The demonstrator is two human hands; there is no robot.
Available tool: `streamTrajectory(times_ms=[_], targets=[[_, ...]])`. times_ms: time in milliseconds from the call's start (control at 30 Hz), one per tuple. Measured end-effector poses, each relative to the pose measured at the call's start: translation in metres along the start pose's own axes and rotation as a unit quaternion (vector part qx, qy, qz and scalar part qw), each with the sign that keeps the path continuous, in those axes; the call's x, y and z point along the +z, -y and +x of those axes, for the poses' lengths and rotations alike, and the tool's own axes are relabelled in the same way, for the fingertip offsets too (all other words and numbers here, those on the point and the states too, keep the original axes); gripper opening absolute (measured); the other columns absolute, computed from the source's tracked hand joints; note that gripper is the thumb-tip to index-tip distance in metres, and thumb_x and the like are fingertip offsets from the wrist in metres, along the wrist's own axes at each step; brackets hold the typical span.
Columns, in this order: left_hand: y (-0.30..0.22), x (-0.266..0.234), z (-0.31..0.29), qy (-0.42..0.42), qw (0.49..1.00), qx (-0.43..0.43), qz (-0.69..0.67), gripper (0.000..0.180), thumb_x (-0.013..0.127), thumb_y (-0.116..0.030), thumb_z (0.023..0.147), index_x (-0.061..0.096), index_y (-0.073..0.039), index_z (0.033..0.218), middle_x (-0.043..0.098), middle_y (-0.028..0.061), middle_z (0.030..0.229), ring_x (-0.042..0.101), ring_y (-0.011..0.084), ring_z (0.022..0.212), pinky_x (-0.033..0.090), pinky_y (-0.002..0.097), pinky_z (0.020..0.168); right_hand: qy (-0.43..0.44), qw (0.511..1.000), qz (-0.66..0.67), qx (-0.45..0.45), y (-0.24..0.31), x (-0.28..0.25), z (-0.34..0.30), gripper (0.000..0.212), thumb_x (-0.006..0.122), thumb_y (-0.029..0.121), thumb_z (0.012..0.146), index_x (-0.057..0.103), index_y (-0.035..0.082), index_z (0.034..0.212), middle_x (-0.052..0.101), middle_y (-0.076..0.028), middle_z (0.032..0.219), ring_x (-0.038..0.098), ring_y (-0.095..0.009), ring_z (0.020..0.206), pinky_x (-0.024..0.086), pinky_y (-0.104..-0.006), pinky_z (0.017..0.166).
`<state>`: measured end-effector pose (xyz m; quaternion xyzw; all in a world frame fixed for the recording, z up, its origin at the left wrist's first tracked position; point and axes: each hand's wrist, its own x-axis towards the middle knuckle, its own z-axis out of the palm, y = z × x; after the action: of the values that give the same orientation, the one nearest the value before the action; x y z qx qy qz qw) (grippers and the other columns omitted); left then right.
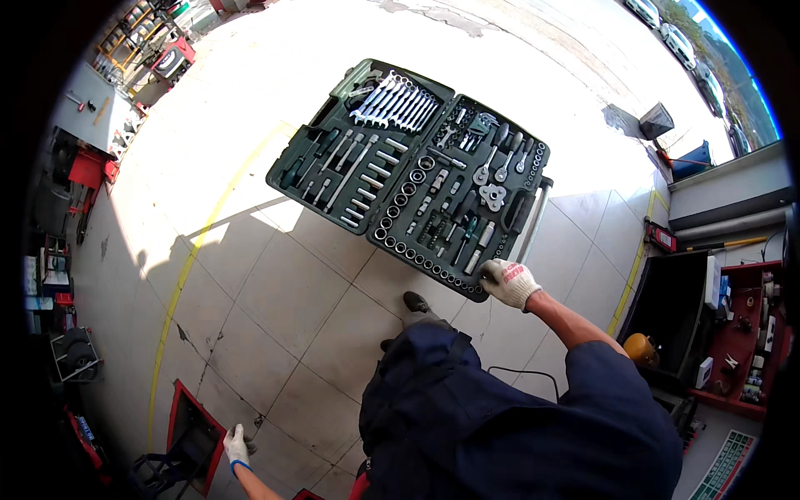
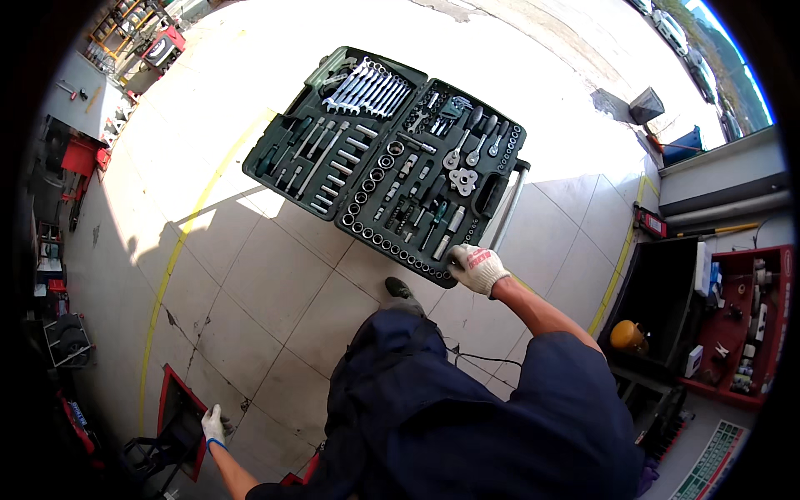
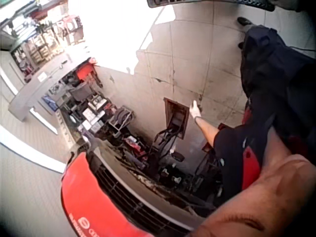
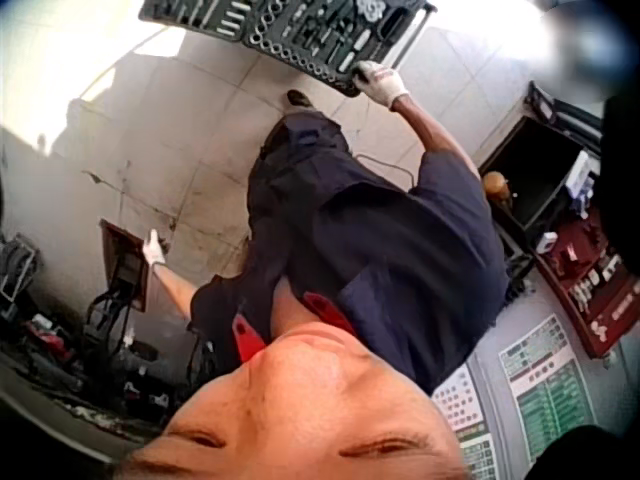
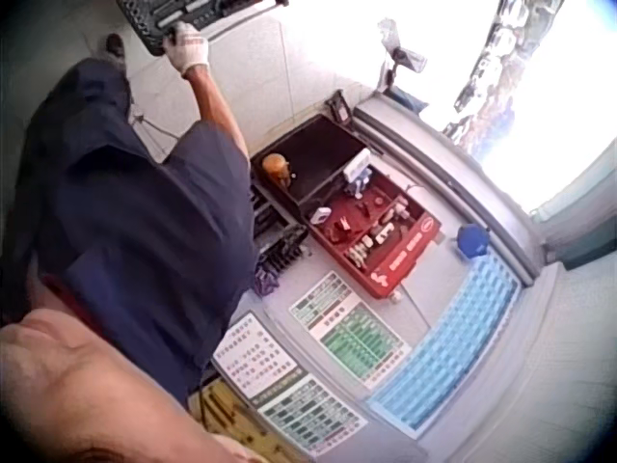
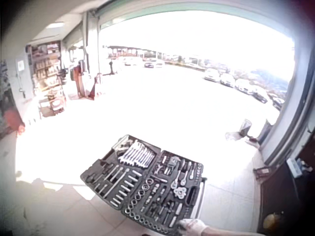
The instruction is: The person retrieves a socket wrench from a toolbox and uses it to loosen and remove a bolt from the underside of a vehicle raised on a lift. The person then removes the bolt by hand.
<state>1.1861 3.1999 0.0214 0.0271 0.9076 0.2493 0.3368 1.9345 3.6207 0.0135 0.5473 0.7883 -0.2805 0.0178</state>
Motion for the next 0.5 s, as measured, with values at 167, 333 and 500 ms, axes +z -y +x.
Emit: streamTrajectory(times_ms=[167, 333, 500], targets=[[-0.036, 0.131, -0.029, 0.161, 0.984, 0.054, 0.061, 0.046, 0.067, -0.025, 0.100, 0.058, -0.003, 0.139, 0.065, 0.0065, 0.079, 0.059, 0.0134, 0.054, 0.050, 0.0306, 0.049, -0.112, 0.986, 0.090, 0.081, -0.025, -0.026, 0.006, 0.027, 0.062, 0.026, 0.095, 0.069, 0.004, 0.111, 0.071, -0.019, 0.106, 0.069, -0.037, 0.102, 0.055, -0.0453, 0.088], [-0.081, 0.149, -0.034, 0.149, 0.980, 0.102, 0.086, 0.049, 0.068, -0.024, 0.100, 0.056, -0.002, 0.142, 0.063, 0.0040, 0.079, 0.056, 0.0117, 0.055, 0.047, 0.0283, 0.048, -0.195, 0.970, 0.102, 0.100, -0.075, -0.055, 0.038, 0.026, 0.063, 0.025, 0.095, 0.069, 0.007, 0.112, 0.073, -0.016, 0.109, 0.071, -0.034, 0.102, 0.056, -0.0435, 0.087], [-0.095, 0.133, -0.047, 0.106, 0.990, 0.081, 0.052, 0.044, 0.068, -0.024, 0.099, 0.058, -0.004, 0.138, 0.060, 0.0026, 0.074, 0.054, 0.0109, 0.054, 0.045, 0.0286, 0.045, -0.238, 0.960, 0.081, 0.120, -0.118, -0.083, 0.091, 0.029, 0.065, 0.028, 0.094, 0.070, 0.008, 0.114, 0.073, -0.019, 0.108, 0.071, -0.036, 0.102, 0.056, -0.0443, 0.089]])
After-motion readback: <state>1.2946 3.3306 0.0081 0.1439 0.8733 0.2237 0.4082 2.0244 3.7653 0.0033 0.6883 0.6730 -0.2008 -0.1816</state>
